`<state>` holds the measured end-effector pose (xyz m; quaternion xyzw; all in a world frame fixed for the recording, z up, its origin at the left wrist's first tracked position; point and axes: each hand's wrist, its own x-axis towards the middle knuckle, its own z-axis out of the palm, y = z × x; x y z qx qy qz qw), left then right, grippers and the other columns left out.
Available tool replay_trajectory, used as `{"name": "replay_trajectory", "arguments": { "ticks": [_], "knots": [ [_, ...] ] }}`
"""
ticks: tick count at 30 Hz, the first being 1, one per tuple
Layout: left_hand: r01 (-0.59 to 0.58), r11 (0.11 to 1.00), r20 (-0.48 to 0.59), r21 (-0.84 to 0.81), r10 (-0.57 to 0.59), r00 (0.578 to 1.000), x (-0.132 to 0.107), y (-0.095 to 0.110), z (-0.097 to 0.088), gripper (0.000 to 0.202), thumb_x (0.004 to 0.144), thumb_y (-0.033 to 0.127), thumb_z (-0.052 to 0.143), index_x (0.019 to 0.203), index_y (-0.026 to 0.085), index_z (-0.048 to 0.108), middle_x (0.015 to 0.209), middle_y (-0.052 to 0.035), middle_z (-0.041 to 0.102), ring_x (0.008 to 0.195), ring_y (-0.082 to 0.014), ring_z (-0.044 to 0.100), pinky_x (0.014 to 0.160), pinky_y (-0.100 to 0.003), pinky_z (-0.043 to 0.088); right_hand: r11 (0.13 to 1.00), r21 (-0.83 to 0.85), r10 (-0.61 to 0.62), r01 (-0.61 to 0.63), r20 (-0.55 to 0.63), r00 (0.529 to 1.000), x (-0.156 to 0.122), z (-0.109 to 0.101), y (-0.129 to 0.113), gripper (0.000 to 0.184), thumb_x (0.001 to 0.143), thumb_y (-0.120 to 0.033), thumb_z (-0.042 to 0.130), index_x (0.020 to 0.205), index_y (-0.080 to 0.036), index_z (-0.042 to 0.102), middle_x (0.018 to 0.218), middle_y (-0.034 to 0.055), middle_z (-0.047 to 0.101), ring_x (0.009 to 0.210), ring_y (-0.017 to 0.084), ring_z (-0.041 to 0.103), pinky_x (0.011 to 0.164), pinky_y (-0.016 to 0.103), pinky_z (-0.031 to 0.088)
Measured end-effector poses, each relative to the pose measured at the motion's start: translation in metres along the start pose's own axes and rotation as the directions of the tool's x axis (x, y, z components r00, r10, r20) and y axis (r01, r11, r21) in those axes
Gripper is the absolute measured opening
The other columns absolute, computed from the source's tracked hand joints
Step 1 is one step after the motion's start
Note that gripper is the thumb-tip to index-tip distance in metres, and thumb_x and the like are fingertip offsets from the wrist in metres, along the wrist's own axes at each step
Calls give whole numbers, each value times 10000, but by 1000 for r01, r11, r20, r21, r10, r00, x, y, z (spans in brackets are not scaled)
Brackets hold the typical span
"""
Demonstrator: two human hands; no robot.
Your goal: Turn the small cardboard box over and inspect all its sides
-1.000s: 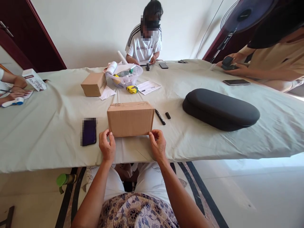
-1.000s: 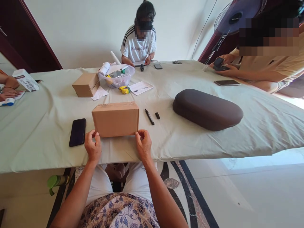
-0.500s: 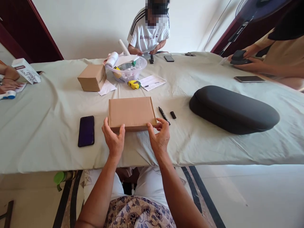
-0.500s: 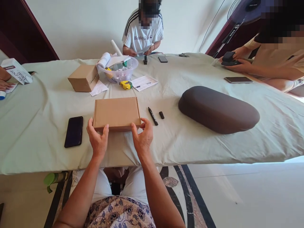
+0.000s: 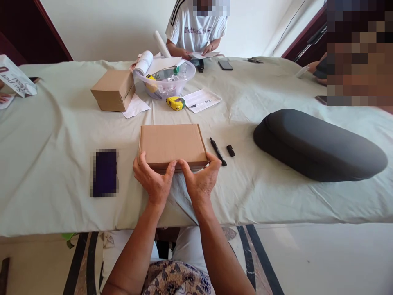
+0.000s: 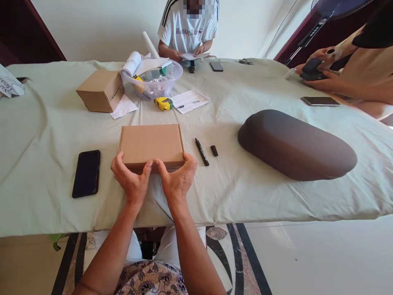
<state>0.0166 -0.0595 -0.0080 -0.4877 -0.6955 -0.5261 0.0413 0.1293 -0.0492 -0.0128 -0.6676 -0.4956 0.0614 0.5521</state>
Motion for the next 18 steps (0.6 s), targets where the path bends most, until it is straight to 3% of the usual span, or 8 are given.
{"name": "replay_trajectory", "arguments": {
  "ticks": [8,13,18],
  "knots": [
    [-62,984,6,-167,64,998,-1,-10,-5,555,940,481,590,1370,149,473,1283,-179,534,1251,-293,514,1105,-473,401,993,106,51,-53,25,998,6,-9,4,398,907,-537,572,1153,-235,488,1133,85,573,1021,224,599,820,391,510],
    [-17,986,17,-164,20,1000,-1,-9,-3,675,928,476,599,1472,148,370,1368,-198,500,1311,-302,488,1132,-468,385,985,135,107,-109,17,994,9,-7,2,377,890,-515,583,1110,-223,492,1088,80,565,960,212,597,777,374,509],
    [13,992,17,-123,-11,1000,1,-9,1,868,859,616,644,1512,154,307,1421,-222,468,1349,-345,464,1153,-511,358,994,51,96,-99,60,994,10,-7,1,479,859,-569,629,1163,-229,485,1115,93,569,1032,261,589,848,437,510]
  ]
}}
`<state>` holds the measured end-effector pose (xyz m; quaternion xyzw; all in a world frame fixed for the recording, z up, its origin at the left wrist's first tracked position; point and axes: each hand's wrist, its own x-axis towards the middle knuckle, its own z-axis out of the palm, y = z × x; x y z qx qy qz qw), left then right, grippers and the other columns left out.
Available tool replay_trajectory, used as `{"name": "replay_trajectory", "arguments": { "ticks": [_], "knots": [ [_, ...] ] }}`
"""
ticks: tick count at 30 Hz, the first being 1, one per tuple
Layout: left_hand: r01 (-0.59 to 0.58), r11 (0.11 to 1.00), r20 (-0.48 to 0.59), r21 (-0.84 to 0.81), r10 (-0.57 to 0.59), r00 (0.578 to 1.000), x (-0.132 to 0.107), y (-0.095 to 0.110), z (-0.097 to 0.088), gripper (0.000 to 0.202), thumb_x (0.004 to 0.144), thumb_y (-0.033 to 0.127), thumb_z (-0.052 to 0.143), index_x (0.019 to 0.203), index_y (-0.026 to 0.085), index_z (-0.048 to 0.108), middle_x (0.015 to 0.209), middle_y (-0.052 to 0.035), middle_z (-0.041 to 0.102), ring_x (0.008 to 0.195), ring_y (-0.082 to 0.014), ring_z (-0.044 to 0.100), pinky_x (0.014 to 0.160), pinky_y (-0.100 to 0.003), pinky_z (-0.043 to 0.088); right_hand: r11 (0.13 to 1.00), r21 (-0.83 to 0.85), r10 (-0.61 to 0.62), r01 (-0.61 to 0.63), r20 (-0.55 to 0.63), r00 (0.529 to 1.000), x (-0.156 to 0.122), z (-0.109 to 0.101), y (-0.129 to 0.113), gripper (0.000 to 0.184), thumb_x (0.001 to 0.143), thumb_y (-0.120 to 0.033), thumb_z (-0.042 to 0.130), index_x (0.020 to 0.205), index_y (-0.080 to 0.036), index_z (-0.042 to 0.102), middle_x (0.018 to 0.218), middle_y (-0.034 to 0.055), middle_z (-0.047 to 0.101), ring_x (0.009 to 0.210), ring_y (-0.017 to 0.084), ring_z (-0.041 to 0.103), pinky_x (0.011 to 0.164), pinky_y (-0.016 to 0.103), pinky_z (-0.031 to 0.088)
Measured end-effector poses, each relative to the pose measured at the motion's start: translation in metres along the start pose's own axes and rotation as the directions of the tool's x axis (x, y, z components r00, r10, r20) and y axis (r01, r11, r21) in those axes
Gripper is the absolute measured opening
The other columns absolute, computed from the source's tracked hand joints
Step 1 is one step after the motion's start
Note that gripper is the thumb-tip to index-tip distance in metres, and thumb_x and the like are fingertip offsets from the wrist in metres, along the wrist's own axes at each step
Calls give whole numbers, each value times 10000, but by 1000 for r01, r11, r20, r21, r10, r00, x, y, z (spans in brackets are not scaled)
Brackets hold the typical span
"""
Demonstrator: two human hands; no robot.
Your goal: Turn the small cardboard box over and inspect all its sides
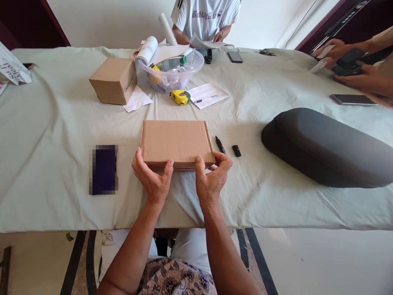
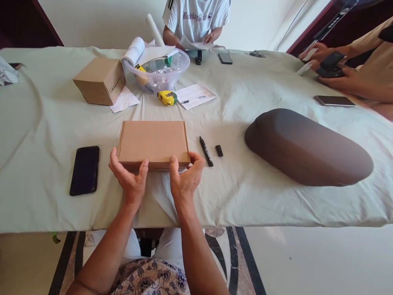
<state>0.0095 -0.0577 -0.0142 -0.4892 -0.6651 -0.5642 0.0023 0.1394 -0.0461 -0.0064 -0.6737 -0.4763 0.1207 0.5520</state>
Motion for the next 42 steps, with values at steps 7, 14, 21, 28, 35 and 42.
{"name": "replay_trajectory", "arguments": {
  "ticks": [7,14,21,28,35,42],
  "knots": [
    [41,998,-33,-50,-43,999,0,-9,1,991,787,641,720,1522,153,270,1477,-247,432,1430,-370,410,1182,-527,331,969,-143,-197,202,45,979,-5,1,-16,842,747,-735,692,1351,-208,434,1227,172,560,1182,358,517,1002,581,454],
    [63,994,-57,-86,-68,996,2,-9,1,802,806,544,705,1422,151,376,1390,-222,489,1323,-350,500,1128,-521,389,956,-169,-232,240,70,970,-5,-7,-13,813,805,-765,605,1366,-190,476,1154,174,607,1110,348,554,955,575,491],
    [132,977,-7,-167,-135,991,0,-3,-7,733,814,423,701,1417,176,365,1415,-202,486,1324,-326,507,1142,-509,391,981,3,-193,193,34,981,-13,-19,5,537,976,-566,467,1351,-186,528,1106,144,631,1000,265,621,842,450,566],
    [138,950,12,-281,-140,990,-19,4,-35,624,882,306,587,1442,204,331,1416,-183,514,1265,-258,593,1064,-406,501,981,102,-163,166,-34,986,-47,-32,7,431,975,-430,507,1347,-215,538,1104,120,642,971,229,631,843,422,578],
    [-351,922,-125,-163,333,935,21,44,-54,572,812,233,588,1363,160,453,1382,-179,558,1366,-294,510,1178,-497,379,962,265,40,-67,107,993,-57,-12,6,456,941,-431,507,1330,-195,522,1119,121,676,925,215,673,806,387,579],
    [-605,779,152,-166,626,765,53,58,-18,217,900,276,508,1067,197,620,1169,-98,703,1307,-262,577,1243,-542,242,975,87,-220,204,471,854,-62,-5,16,221,900,-343,539,1009,-235,698,1055,107,728,977,264,681,910,454,543]
  ]
}}
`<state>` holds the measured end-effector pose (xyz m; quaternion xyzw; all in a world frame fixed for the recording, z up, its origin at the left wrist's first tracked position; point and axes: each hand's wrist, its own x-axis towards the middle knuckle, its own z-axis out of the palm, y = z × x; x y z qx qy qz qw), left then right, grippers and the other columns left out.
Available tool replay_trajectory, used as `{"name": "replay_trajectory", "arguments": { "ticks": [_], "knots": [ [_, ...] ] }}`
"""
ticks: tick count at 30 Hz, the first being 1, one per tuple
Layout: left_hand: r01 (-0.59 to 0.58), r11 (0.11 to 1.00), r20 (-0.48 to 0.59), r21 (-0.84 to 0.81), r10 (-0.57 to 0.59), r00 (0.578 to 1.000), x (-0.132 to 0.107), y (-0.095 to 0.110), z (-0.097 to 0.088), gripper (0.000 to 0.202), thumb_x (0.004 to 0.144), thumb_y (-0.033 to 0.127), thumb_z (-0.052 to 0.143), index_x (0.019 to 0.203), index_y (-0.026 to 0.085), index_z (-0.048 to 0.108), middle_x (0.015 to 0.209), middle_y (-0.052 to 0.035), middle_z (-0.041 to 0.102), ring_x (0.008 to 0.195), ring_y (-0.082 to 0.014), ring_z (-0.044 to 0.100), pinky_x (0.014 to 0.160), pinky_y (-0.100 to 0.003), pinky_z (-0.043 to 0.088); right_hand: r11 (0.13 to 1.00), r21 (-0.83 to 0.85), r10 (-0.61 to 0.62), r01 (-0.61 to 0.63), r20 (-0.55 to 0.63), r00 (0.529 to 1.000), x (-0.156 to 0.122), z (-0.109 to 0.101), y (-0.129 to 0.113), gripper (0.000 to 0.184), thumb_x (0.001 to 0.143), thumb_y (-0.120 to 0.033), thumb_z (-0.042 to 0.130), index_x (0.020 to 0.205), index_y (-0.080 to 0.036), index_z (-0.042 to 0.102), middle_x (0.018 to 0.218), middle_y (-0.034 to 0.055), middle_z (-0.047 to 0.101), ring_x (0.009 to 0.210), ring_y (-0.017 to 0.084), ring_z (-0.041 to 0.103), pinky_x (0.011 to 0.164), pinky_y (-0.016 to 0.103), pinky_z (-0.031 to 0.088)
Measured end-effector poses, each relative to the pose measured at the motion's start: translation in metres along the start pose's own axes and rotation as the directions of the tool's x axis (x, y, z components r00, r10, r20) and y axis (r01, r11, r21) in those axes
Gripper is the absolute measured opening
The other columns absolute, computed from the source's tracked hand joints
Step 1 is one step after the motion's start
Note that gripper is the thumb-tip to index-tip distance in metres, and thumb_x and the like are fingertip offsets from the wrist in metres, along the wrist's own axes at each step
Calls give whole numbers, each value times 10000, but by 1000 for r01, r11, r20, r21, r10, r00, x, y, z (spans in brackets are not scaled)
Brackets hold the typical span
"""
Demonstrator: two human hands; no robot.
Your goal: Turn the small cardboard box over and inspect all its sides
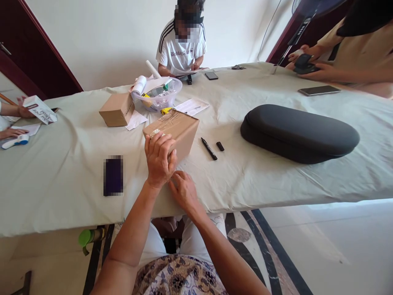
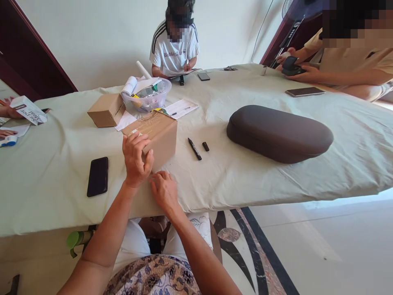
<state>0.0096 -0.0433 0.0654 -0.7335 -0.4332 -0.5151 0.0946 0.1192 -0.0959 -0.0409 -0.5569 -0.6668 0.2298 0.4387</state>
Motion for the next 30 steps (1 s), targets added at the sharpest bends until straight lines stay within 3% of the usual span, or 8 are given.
{"name": "replay_trajectory", "arguments": {
  "ticks": [2,4,7,11,15,23,28,30],
  "knots": [
    [-22,1000,-6,-12,22,1000,3,-4,7,217,909,272,494,1075,196,610,1166,-97,704,1289,-249,590,1247,-539,240,999,24,23,-22,-42,999,5,-9,2,236,921,-375,529,1014,-236,696,1017,96,728,942,248,686,880,435,557],
    [-60,998,-38,-21,59,998,4,-6,10,204,909,250,492,1079,193,591,1164,-97,701,1286,-245,592,1242,-543,253,995,78,71,-57,-191,979,17,-23,4,323,928,-446,537,1124,-220,658,1029,101,719,960,252,682,867,444,567],
    [-110,993,-86,-46,106,991,4,-8,11,191,904,212,497,1082,202,566,1163,-87,696,1312,-246,574,1239,-546,267,993,119,55,-9,-384,922,45,-47,1,574,903,-544,591,1373,-227,498,1280,145,642,1149,289,635,901,486,564],
    [-106,986,-80,-125,97,992,6,-15,12,188,902,195,513,1085,223,544,1172,-83,694,1366,-252,532,1244,-545,256,988,29,-128,154,-420,899,87,-66,-17,914,861,-619,637,1580,-287,179,1599,158,348,1434,353,423,1095,593,443],
    [-84,970,-51,-228,74,996,10,-24,11,182,906,203,554,1084,240,545,1169,-76,696,1398,-265,506,1247,-559,241,972,-96,-234,214,-392,890,112,-57,-41,996,856,-653,623,1607,-273,91,1628,162,271,1510,381,289,1156,624,367],
    [-26,909,-22,-417,18,1000,16,-36,1,94,920,274,589,1009,245,579,1120,-65,699,1385,-270,506,1228,-587,279,993,23,-92,115,-452,887,120,-52,-50,848,849,-653,632,1521,-237,326,1442,167,486,1338,334,469,1079,539,445],
    [45,872,-45,-487,-76,996,21,-39,0,143,972,354,588,903,229,574,1015,-41,696,1308,-225,563,1208,-536,338,940,327,65,94,-442,895,123,-64,-37,479,908,-592,569,1218,-231,619,1109,75,664,979,208,625,902,378,529],
    [50,874,-58,-484,-89,994,22,-38,2,151,987,349,572,898,227,571,994,-38,697,1308,-214,566,1211,-523,332,896,428,84,116,-422,903,125,-63,-29,430,922,-580,543,1139,-229,662,1021,51,687,960,196,631,889,352,528]
  ]
}}
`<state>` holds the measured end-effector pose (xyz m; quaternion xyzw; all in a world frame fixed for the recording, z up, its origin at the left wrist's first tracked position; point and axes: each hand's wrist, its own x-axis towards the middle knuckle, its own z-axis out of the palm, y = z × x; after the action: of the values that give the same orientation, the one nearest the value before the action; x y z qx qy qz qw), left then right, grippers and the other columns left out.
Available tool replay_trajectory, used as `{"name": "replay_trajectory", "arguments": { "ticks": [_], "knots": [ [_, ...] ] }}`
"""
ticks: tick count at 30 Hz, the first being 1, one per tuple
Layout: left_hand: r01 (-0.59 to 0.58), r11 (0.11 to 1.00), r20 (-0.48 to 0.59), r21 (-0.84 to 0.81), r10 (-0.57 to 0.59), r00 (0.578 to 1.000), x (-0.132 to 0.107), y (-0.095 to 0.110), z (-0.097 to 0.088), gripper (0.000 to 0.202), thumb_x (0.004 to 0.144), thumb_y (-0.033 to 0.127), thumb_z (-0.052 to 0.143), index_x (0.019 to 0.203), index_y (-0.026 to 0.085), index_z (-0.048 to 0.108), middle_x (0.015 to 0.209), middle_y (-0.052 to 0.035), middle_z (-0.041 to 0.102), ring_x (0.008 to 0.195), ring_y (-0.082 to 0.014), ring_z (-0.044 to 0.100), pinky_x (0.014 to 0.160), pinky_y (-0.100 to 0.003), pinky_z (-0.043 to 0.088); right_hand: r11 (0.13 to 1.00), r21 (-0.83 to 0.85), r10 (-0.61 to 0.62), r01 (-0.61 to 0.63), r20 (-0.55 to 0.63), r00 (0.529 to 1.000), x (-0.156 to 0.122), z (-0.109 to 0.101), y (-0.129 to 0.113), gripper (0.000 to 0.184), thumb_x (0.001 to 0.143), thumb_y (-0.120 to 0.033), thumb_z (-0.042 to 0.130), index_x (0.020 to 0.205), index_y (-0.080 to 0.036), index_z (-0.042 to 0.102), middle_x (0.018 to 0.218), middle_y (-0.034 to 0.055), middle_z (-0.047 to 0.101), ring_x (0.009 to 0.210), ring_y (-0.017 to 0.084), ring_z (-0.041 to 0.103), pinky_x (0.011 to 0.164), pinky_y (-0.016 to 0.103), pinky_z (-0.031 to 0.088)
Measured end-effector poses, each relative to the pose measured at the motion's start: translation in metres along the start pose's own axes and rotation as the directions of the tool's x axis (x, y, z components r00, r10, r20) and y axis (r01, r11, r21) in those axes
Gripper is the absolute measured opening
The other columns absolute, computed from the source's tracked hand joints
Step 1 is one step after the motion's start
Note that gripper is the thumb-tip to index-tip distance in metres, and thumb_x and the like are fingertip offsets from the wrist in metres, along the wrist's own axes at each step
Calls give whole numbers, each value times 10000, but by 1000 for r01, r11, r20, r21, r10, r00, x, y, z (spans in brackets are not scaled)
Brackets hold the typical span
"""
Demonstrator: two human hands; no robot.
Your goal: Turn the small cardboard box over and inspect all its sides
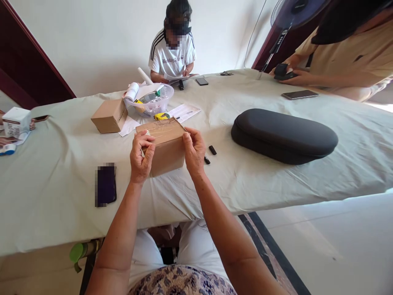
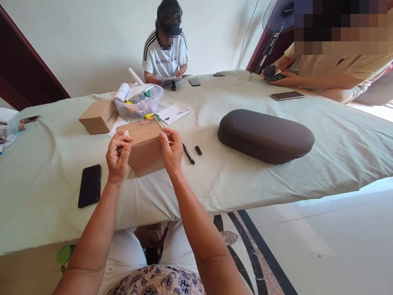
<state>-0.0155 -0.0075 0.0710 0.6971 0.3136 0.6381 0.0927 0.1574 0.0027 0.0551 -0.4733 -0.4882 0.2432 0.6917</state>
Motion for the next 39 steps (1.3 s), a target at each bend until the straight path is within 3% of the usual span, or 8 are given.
{"name": "replay_trajectory", "arguments": {
  "ticks": [3,7,11,15,20,24,34,39],
  "knots": [
    [0,1000,8,8,0,1000,-3,-2,1,160,996,368,563,931,223,580,1147,-77,689,1413,-228,485,1208,-496,341,991,135,12,-17,34,999,0,-4,20,422,898,-577,569,1124,-242,691,1067,52,717,1063,221,630,960,376,507],
    [20,999,-14,37,-19,1000,-11,-5,0,196,980,422,585,965,228,606,1534,-119,467,1528,-270,329,1204,-481,345,965,221,113,-140,132,985,-7,-16,53,370,826,-557,654,1021,-253,736,1068,44,739,1028,222,640,960,392,504],
    [30,1000,-10,6,-30,999,-14,-7,1,222,988,450,560,981,234,610,1484,-109,507,1546,-277,294,1233,-510,296,929,203,253,-308,256,933,-17,-31,76,358,759,-544,714,969,-257,756,941,21,742,837,183,631,803,357,539],
    [21,999,-19,-28,-22,1000,-12,-8,2,211,990,440,563,973,233,606,1393,-100,571,1544,-279,303,1227,-504,309,912,178,305,-370,308,901,-24,-41,82,323,747,-490,752,972,-260,764,989,27,753,914,195,652,820,352,545],
    [20,1000,-42,18,-20,999,-11,-10,1,291,967,522,565,978,231,581,1362,-114,600,1525,-276,334,1217,-486,319,929,165,251,-331,376,892,-26,-42,94,330,767,-450,729,1035,-257,747,1041,42,765,978,206,674,909,374,530],
    [24,999,-85,39,-20,996,-14,-12,-1,310,971,541,546,985,232,567,1372,-116,598,1531,-268,318,1228,-496,304,958,3,263,-286,382,886,-31,-40,104,331,811,-407,644,1083,-234,713,1009,49,761,943,204,687,932,395,526],
    [39,995,-78,88,-32,996,-12,-15,8,362,975,596,486,988,236,525,1436,-132,539,1558,-279,259,1234,-497,294,956,-264,223,-131,355,908,-36,-36,89,368,818,-257,509,1151,-221,660,1086,81,736,974,228,695,819,384,555],
    [15,997,-90,79,-8,996,-11,-14,8,292,990,529,504,993,238,537,1419,-123,560,1547,-260,287,1238,-479,281,950,-299,196,-90,343,919,-37,-34,92,400,763,-174,465,1106,-207,668,1087,86,726,941,221,687,874,402,544]
  ]
}}
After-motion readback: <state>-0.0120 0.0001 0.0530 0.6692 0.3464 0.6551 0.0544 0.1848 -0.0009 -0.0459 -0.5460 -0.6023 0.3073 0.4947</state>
